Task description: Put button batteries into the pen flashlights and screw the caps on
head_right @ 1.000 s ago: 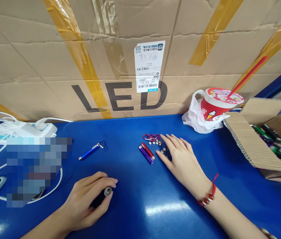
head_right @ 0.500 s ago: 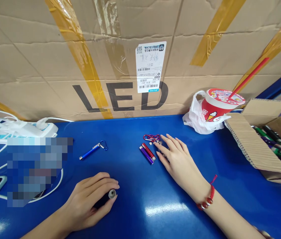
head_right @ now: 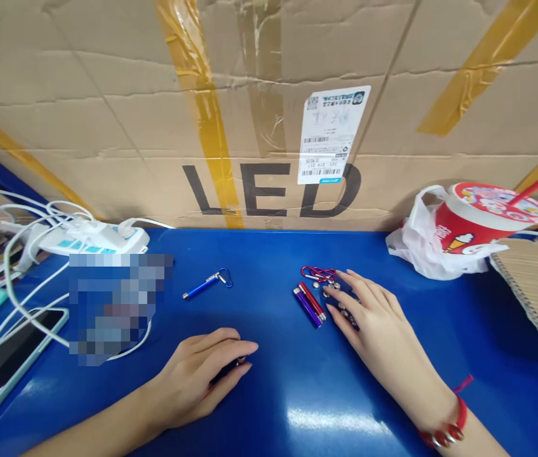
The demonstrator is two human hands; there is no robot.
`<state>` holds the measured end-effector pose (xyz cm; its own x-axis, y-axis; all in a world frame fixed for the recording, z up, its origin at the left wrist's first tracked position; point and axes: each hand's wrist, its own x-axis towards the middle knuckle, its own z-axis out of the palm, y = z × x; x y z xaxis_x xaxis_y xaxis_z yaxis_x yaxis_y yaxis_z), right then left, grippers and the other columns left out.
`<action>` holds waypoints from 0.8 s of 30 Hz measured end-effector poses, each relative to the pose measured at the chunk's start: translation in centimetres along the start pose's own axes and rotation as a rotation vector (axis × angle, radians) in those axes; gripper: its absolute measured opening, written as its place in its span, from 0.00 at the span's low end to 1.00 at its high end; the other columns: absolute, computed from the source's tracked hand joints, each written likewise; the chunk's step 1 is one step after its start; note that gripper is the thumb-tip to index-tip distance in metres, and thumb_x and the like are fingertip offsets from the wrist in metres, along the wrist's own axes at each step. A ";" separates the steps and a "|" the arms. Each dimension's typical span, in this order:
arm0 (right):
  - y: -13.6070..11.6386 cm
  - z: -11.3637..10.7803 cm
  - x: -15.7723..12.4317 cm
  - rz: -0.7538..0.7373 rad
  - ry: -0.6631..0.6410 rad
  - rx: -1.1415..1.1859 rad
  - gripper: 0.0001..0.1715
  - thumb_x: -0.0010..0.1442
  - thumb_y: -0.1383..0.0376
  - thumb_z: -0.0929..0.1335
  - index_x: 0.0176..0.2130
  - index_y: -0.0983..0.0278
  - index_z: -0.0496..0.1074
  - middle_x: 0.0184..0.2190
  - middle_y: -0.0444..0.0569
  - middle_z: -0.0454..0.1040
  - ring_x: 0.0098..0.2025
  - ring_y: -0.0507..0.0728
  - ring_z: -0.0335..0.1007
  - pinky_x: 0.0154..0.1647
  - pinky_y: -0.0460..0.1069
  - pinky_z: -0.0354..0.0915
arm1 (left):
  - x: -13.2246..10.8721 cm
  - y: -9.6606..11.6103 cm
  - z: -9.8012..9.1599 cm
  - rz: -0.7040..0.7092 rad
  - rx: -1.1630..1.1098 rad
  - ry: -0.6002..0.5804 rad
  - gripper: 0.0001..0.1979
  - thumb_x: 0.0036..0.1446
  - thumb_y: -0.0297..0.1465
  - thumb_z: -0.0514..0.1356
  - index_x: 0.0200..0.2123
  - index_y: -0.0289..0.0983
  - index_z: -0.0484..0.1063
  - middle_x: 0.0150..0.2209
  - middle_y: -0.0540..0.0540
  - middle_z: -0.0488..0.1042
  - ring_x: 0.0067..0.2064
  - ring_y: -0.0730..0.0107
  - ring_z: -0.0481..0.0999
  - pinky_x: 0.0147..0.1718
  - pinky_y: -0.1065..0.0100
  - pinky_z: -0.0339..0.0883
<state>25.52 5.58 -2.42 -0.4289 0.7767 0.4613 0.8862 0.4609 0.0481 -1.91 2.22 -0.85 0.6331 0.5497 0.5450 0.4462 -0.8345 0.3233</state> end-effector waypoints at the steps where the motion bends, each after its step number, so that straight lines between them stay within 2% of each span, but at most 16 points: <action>1: 0.0 0.1 0.0 -0.017 0.004 -0.004 0.28 0.65 0.56 0.53 0.44 0.66 0.73 0.49 0.59 0.68 0.52 0.65 0.63 0.46 0.60 0.64 | 0.0 0.0 0.0 0.009 0.016 -0.008 0.09 0.61 0.23 0.52 0.45 0.31 0.64 0.32 0.44 0.75 0.33 0.67 0.73 0.28 0.70 0.71; 6: 0.3 0.2 0.0 -0.055 0.042 -0.022 0.29 0.65 0.56 0.52 0.39 0.64 0.75 0.46 0.57 0.71 0.48 0.64 0.67 0.42 0.59 0.65 | -0.1 0.0 0.0 0.048 0.046 -0.003 0.11 0.63 0.24 0.49 0.48 0.31 0.62 0.32 0.46 0.75 0.32 0.70 0.74 0.31 0.70 0.72; 10: 0.3 0.1 0.0 -0.040 0.010 0.008 0.29 0.65 0.55 0.52 0.40 0.64 0.75 0.44 0.57 0.72 0.45 0.63 0.68 0.42 0.58 0.64 | 0.0 0.2 -0.1 0.000 0.075 0.042 0.10 0.65 0.28 0.46 0.47 0.32 0.62 0.33 0.45 0.75 0.33 0.70 0.75 0.29 0.71 0.71; 16: -0.4 -0.4 0.3 0.057 -0.034 0.090 0.26 0.64 0.54 0.55 0.36 0.61 0.76 0.43 0.53 0.73 0.44 0.61 0.68 0.41 0.57 0.64 | 0.0 0.2 0.0 -0.020 -0.019 0.051 0.07 0.65 0.28 0.48 0.40 0.34 0.64 0.33 0.45 0.76 0.34 0.69 0.75 0.30 0.70 0.69; 20: -0.7 -0.8 0.5 0.120 -0.071 0.133 0.23 0.63 0.54 0.56 0.35 0.60 0.75 0.41 0.52 0.74 0.43 0.61 0.69 0.40 0.56 0.64 | 0.0 0.3 -0.1 0.012 -0.012 0.027 0.08 0.64 0.25 0.47 0.40 0.33 0.65 0.35 0.44 0.76 0.36 0.67 0.74 0.31 0.68 0.69; 24: -0.7 -0.9 0.5 0.172 -0.110 0.197 0.18 0.62 0.55 0.59 0.35 0.60 0.74 0.42 0.51 0.73 0.43 0.60 0.69 0.41 0.57 0.65 | 0.0 0.4 -0.1 0.028 -0.007 0.010 0.08 0.62 0.24 0.48 0.42 0.33 0.65 0.33 0.44 0.75 0.33 0.67 0.73 0.31 0.67 0.69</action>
<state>24.82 5.25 -1.39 -0.3017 0.8875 0.3483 0.9009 0.3849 -0.2005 -1.79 1.85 -0.66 0.6388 0.5259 0.5616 0.4243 -0.8497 0.3130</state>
